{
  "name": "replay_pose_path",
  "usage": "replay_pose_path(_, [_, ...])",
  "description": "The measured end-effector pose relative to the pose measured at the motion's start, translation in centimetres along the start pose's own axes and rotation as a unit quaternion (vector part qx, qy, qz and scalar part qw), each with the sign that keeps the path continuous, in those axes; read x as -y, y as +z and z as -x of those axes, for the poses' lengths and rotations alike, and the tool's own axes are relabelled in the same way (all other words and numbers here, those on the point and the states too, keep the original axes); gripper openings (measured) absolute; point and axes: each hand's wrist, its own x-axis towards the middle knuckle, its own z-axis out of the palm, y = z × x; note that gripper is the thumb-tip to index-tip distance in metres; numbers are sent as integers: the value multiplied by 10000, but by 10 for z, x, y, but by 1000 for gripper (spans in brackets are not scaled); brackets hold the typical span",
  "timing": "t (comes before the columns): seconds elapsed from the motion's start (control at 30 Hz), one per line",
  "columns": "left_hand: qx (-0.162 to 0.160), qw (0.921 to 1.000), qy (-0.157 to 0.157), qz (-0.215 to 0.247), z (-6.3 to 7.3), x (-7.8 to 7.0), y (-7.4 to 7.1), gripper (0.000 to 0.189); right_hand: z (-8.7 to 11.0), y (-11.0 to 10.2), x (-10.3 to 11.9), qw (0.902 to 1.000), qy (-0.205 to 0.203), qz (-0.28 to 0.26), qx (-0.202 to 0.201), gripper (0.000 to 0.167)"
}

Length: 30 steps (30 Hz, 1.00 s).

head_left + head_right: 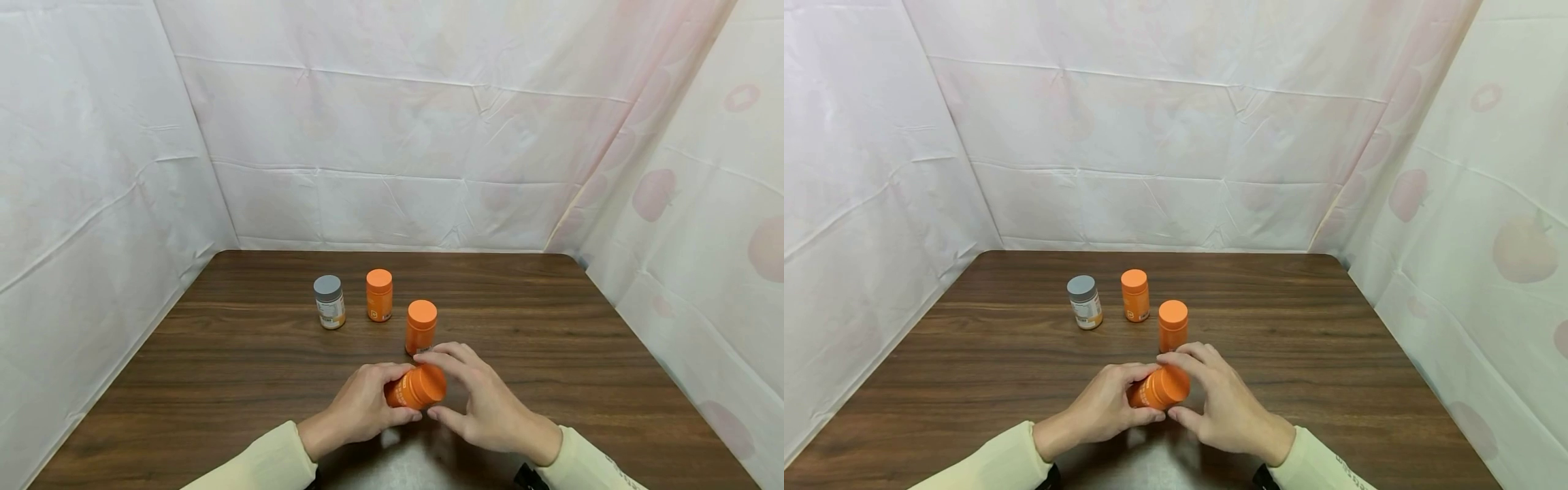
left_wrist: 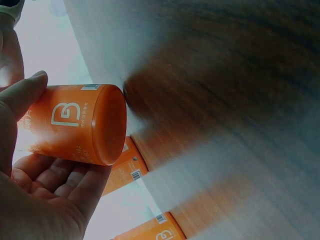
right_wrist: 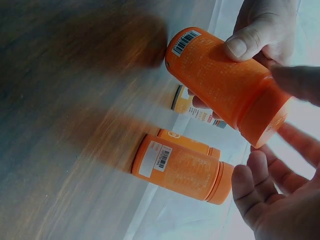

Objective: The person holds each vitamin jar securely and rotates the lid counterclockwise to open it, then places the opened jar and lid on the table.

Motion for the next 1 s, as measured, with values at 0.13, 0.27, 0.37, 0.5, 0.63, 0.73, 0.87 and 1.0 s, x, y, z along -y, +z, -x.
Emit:
replay_pose_path(0.13, [-24, 10000, 21, 44, 0, 0, 0, 43, -1, 1, 1, 9994, 217, -120, -226, 66])
replay_pose_path(0.27, [-41, 10000, 9, 69, 0, -1, 0, 41, 0, 3, 0, 9977, 496, -84, -448, 57])
replay_pose_path(0.37, [-36, 10000, -16, 81, 0, -1, 0, 41, 1, 4, -1, 9959, 719, 87, -537, 55])
replay_pose_path(0.5, [-24, 10000, -31, 86, 1, -1, 0, 41, 1, 5, -1, 9929, 1007, 282, -567, 55])
replay_pose_path(0.63, [-24, 10000, -17, 93, 0, -1, 0, 40, 0, 5, 1, 9900, 1233, 404, -554, 54])
replay_pose_path(0.73, [-26, 9999, -29, 101, 0, -1, 0, 40, 0, 5, 2, 9892, 1293, 422, -549, 52])
replay_pose_path(0.87, [-22, 10000, -51, 79, 0, 0, 1, 40, 0, 6, 2, 9888, 1329, 396, -556, 49])
replay_pose_path(1.0, [-24, 10000, -33, 90, 0, 0, 1, 41, -1, 7, 3, 9888, 1346, 347, -544, 45])
